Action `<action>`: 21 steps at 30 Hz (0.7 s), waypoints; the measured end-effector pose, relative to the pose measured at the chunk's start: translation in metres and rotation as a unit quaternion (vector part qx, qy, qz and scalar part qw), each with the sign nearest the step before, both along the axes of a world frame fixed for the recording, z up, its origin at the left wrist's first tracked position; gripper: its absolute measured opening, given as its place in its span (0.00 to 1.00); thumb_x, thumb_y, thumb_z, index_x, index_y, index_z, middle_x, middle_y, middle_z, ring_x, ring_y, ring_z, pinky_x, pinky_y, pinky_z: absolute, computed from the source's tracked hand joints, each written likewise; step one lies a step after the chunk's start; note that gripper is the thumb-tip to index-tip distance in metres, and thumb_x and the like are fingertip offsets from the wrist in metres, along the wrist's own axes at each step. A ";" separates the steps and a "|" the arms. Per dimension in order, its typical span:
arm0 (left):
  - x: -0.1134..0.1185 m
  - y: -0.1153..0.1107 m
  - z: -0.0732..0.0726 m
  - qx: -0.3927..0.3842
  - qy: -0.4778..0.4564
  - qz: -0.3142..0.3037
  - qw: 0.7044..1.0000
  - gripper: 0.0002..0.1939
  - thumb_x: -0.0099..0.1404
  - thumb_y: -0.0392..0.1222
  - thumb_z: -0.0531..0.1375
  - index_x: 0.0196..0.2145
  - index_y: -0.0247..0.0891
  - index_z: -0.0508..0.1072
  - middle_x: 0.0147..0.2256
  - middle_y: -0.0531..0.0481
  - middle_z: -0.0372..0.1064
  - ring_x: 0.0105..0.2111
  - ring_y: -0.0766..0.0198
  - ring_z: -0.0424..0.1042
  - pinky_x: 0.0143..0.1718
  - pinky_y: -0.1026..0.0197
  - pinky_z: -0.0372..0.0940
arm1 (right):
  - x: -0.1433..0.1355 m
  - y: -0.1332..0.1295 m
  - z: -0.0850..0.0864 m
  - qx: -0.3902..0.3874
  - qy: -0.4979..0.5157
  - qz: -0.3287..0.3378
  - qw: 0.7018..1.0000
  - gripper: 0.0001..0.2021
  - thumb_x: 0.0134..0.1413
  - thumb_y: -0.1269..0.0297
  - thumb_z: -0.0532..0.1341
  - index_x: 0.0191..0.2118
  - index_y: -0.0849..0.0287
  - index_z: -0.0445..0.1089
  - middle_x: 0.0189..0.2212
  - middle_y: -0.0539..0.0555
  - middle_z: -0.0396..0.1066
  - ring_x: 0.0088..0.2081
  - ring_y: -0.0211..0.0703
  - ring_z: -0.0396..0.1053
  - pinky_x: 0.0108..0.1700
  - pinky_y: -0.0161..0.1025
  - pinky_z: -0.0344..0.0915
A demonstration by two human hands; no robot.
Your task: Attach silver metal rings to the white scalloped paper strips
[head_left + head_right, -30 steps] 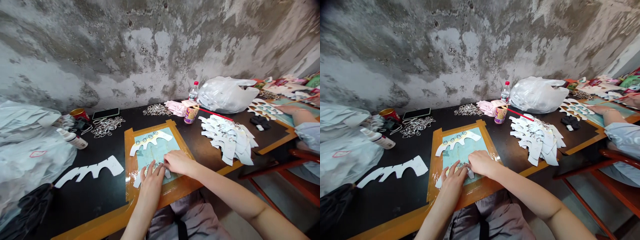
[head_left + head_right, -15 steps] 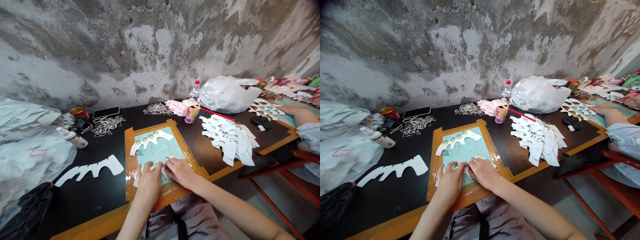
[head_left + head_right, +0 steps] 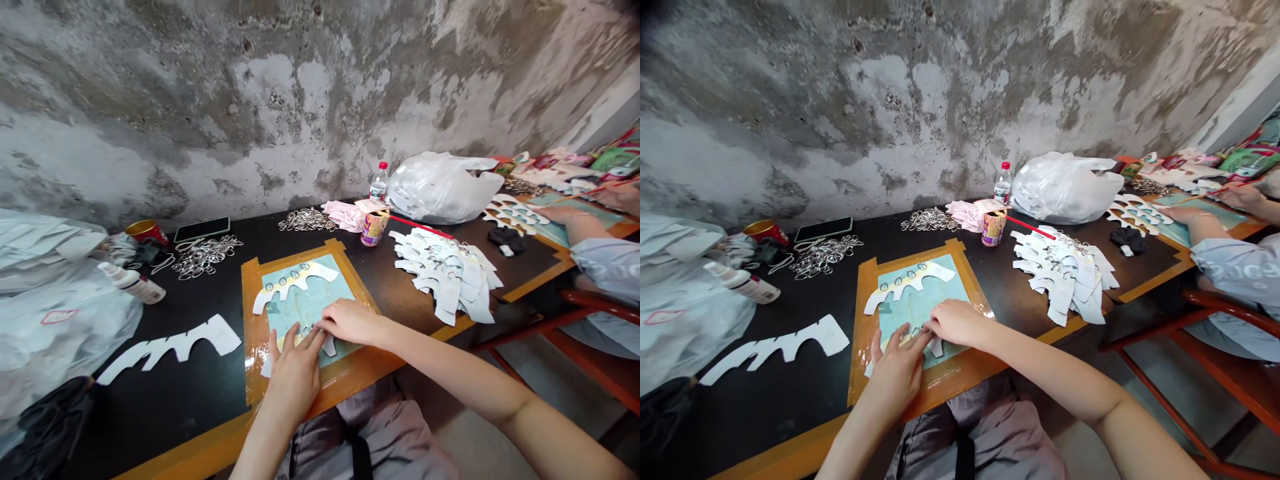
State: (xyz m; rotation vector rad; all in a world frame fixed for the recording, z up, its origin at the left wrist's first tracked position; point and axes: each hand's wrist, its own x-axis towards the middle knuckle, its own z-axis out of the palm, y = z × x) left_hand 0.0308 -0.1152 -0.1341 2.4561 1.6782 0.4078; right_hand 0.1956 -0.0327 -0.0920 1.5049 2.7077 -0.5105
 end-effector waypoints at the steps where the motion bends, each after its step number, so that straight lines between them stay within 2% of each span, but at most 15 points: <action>1: -0.001 0.000 -0.001 0.000 0.001 -0.004 1.000 0.30 0.59 0.25 0.50 0.55 0.49 0.68 0.53 0.47 0.71 0.58 0.40 0.61 0.57 0.22 0.38 | -0.004 0.001 0.000 -0.011 -0.011 0.012 1.000 0.16 0.63 0.56 0.55 0.33 0.58 0.76 0.32 0.57 0.76 0.36 0.47 0.73 0.32 0.35 0.59; 5: -0.004 -0.002 -0.002 -0.017 0.007 -0.017 1.000 0.32 0.58 0.26 0.50 0.57 0.50 0.66 0.56 0.50 0.68 0.60 0.36 0.58 0.57 0.21 0.35 | -0.015 0.006 0.002 -0.038 -0.042 0.038 0.998 0.16 0.60 0.58 0.58 0.30 0.61 0.77 0.31 0.60 0.76 0.34 0.49 0.73 0.29 0.36 0.58; 8: -0.004 -0.002 0.002 -0.030 0.007 -0.017 0.999 0.32 0.58 0.26 0.49 0.57 0.51 0.66 0.56 0.51 0.68 0.60 0.37 0.57 0.57 0.21 0.35 | -0.020 0.013 0.008 -0.053 -0.066 0.069 0.994 0.11 0.57 0.62 0.60 0.30 0.63 0.77 0.30 0.62 0.76 0.31 0.49 0.73 0.27 0.36 0.57; 11: -0.004 -0.001 0.005 -0.038 0.005 -0.011 0.999 0.34 0.56 0.26 0.49 0.58 0.47 0.63 0.52 0.47 0.72 0.60 0.41 0.58 0.59 0.23 0.35 | -0.022 0.022 0.016 -0.058 -0.068 0.112 0.990 0.06 0.55 0.67 0.62 0.32 0.62 0.77 0.30 0.58 0.76 0.31 0.46 0.72 0.28 0.36 0.57; 14: -0.005 0.000 0.005 -0.035 0.008 -0.006 0.999 0.31 0.54 0.26 0.49 0.56 0.38 0.63 0.47 0.41 0.74 0.60 0.44 0.59 0.61 0.27 0.34 | -0.018 0.036 0.021 -0.039 -0.022 0.219 0.975 0.08 0.55 0.74 0.60 0.37 0.58 0.76 0.33 0.53 0.76 0.35 0.42 0.70 0.33 0.34 0.59; 16: -0.006 0.001 0.004 -0.027 0.008 -0.003 1.000 0.27 0.54 0.26 0.49 0.52 0.34 0.64 0.47 0.38 0.73 0.59 0.46 0.60 0.61 0.30 0.34 | -0.013 0.044 0.021 -0.026 0.009 0.312 0.950 0.12 0.56 0.78 0.58 0.38 0.57 0.77 0.34 0.52 0.75 0.36 0.39 0.69 0.34 0.34 0.60; 18: -0.007 0.003 0.004 -0.022 0.000 0.001 1.000 0.24 0.53 0.25 0.48 0.49 0.34 0.64 0.46 0.38 0.72 0.58 0.48 0.61 0.61 0.31 0.33 | -0.008 0.049 0.018 -0.011 0.013 0.379 0.925 0.14 0.57 0.80 0.57 0.37 0.57 0.77 0.34 0.51 0.74 0.36 0.39 0.69 0.34 0.33 0.60; 21: -0.010 0.006 0.006 -0.026 -0.026 0.001 0.999 0.21 0.54 0.25 0.48 0.44 0.38 0.63 0.43 0.43 0.73 0.54 0.51 0.64 0.61 0.31 0.33 | -0.002 0.051 0.007 0.040 -0.011 0.425 0.904 0.13 0.57 0.79 0.58 0.36 0.56 0.76 0.33 0.51 0.73 0.37 0.40 0.68 0.33 0.34 0.60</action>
